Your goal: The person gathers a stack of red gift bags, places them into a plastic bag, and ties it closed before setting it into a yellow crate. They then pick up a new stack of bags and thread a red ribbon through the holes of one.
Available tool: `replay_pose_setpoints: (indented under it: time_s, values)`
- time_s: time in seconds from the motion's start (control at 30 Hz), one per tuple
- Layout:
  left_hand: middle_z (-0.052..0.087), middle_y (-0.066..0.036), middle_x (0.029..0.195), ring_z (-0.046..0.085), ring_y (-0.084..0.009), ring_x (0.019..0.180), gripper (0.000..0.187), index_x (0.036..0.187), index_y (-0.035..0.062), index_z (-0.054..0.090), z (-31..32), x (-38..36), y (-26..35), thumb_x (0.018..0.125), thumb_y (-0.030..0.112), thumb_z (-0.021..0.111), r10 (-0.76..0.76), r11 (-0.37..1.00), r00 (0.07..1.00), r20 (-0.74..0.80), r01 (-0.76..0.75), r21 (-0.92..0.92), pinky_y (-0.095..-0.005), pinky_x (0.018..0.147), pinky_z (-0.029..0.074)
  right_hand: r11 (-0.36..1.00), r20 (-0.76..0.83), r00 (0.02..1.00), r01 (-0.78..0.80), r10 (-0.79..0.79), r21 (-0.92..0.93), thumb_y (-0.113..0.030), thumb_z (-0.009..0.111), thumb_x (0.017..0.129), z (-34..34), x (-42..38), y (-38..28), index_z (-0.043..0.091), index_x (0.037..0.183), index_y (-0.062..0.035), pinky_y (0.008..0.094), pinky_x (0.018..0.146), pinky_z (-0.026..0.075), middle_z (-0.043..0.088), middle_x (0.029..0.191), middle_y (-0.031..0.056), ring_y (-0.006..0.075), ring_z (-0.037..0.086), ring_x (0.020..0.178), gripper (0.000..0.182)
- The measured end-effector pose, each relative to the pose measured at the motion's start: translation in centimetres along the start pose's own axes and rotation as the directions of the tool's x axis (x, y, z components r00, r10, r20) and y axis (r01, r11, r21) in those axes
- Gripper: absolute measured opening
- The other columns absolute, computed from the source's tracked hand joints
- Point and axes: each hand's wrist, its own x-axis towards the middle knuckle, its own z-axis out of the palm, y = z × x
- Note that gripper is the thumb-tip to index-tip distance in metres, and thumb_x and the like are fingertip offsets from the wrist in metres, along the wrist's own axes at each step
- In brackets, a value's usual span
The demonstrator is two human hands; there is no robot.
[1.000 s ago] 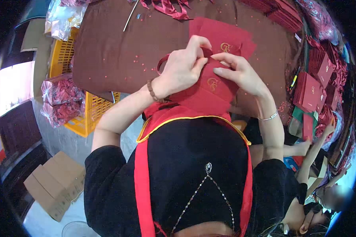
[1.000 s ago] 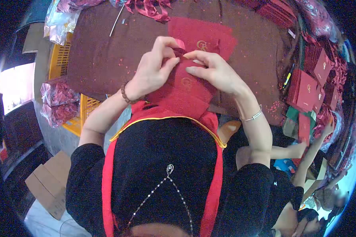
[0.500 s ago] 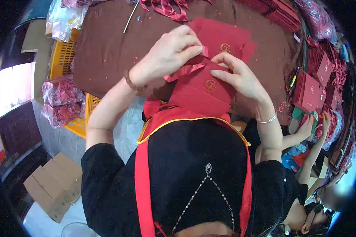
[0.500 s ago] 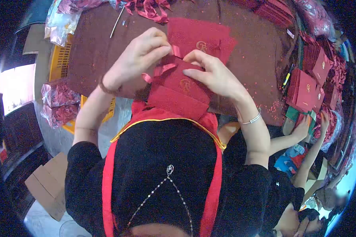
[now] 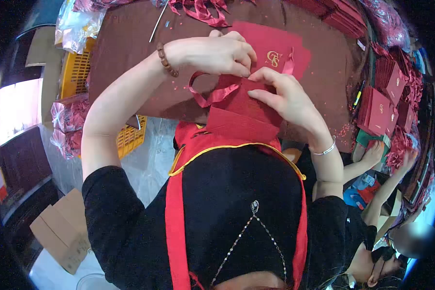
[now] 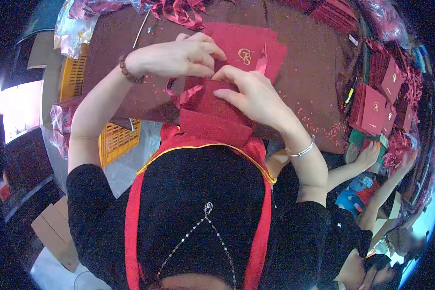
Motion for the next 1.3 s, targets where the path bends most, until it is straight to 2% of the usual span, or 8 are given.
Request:
replay_pose_setpoints:
  time_s: [0.33,0.5,0.6,0.7,0.8,0.87,1.0,1.3]
  values:
    - [0.059,-0.009,0.097,0.049,-0.0193,0.100,0.020,0.073,-0.0010,0.057,-0.2,2.5,-2.3,0.080,0.018,0.054,0.219,0.866,0.869,0.444,0.037,-0.499,-0.0323,0.088,0.036,0.999,0.042,0.998,-0.042,0.042,0.001,-0.022,0.065,0.076,-0.2,0.1,-1.0,0.062,0.093,-0.0060,0.0352,0.062,0.045,0.062,0.072,0.0130,0.0264,0.061,0.067,0.024]
    - [0.056,-0.009,0.099,0.051,-0.0157,0.087,0.019,0.075,-0.0009,0.055,1.1,2.1,-2.6,0.080,0.017,0.055,0.154,0.874,0.984,0.091,-0.093,-0.477,-0.0271,0.076,0.041,0.995,0.042,0.995,0.088,-0.087,-0.035,-0.023,0.064,0.076,-0.5,0.1,-0.5,0.064,0.095,-0.0055,0.0341,0.063,0.045,0.062,0.072,0.0147,0.0273,0.062,0.068,0.025]
    - [0.056,-0.006,0.093,0.052,-0.0145,0.087,0.019,0.090,0.0012,0.059,0.3,2.2,-1.5,0.082,0.018,0.056,-0.346,0.647,0.936,0.066,0.289,-0.706,-0.0281,0.076,0.042,0.930,0.021,0.935,0.354,-0.353,-0.097,-0.022,0.064,0.077,0.0,0.0,-0.3,0.064,0.093,-0.0032,0.0337,0.065,0.046,0.062,0.072,0.0146,0.0273,0.062,0.070,0.025]
    - [0.057,-0.003,0.086,0.054,-0.0121,0.080,0.021,0.098,0.0007,0.057,0.6,2.0,-2.3,0.084,0.015,0.055,-0.113,0.965,0.852,-0.511,-0.028,-0.259,-0.0265,0.073,0.044,0.979,0.020,0.979,0.202,-0.201,-0.034,-0.021,0.063,0.077,0.0,0.1,-0.6,0.063,0.094,-0.0021,0.0346,0.068,0.046,0.063,0.079,0.0146,0.0288,0.061,0.075,0.026]
    - [0.057,-0.004,0.084,0.053,-0.0107,0.080,0.018,0.094,0.0004,0.057,0.2,0.1,-0.3,0.085,0.015,0.054,-0.191,0.815,0.906,-0.379,-0.068,-0.575,-0.0265,0.072,0.044,0.981,-0.027,0.980,0.194,-0.195,-0.029,-0.023,0.064,0.076,-0.2,0.4,0.1,0.062,0.093,-0.0015,0.0358,0.070,0.045,0.061,0.084,0.0131,0.0293,0.059,0.082,0.028]
    - [0.054,-0.005,0.084,0.052,-0.0209,0.084,0.014,0.088,0.0068,0.060,1.8,-0.9,0.0,0.083,0.020,0.056,0.105,0.992,0.890,-0.444,-0.126,-0.017,-0.0324,0.074,0.041,0.942,-0.118,0.950,0.260,-0.289,-0.213,-0.024,0.064,0.075,0.1,0.4,1.0,0.062,0.091,-0.0023,0.0363,0.070,0.044,0.058,0.082,0.0111,0.0284,0.056,0.082,0.027]
    - [0.051,-0.007,0.091,0.048,-0.0252,0.092,0.011,0.083,0.0081,0.059,3.9,-1.5,-0.5,0.081,0.018,0.059,0.069,0.988,0.906,-0.417,-0.121,-0.099,-0.0360,0.082,0.037,0.754,-0.182,0.912,0.177,-0.366,-0.633,-0.029,0.066,0.072,0.4,-0.6,0.0,0.063,0.087,-0.0114,0.0344,0.069,0.038,0.054,0.080,0.0024,0.0216,0.050,0.082,0.023]
    - [0.052,-0.009,0.095,0.049,-0.0224,0.094,0.013,0.085,0.0040,0.058,4.5,-2.2,-1.3,0.083,0.017,0.056,-0.016,0.931,0.931,-0.365,-0.120,-0.346,-0.0328,0.085,0.037,0.907,-0.335,0.902,0.126,-0.273,-0.401,-0.015,0.070,0.069,0.1,-3.2,-0.7,0.060,0.091,-0.0041,0.0379,0.082,0.040,0.047,0.102,0.0133,0.0292,0.045,0.094,0.026]
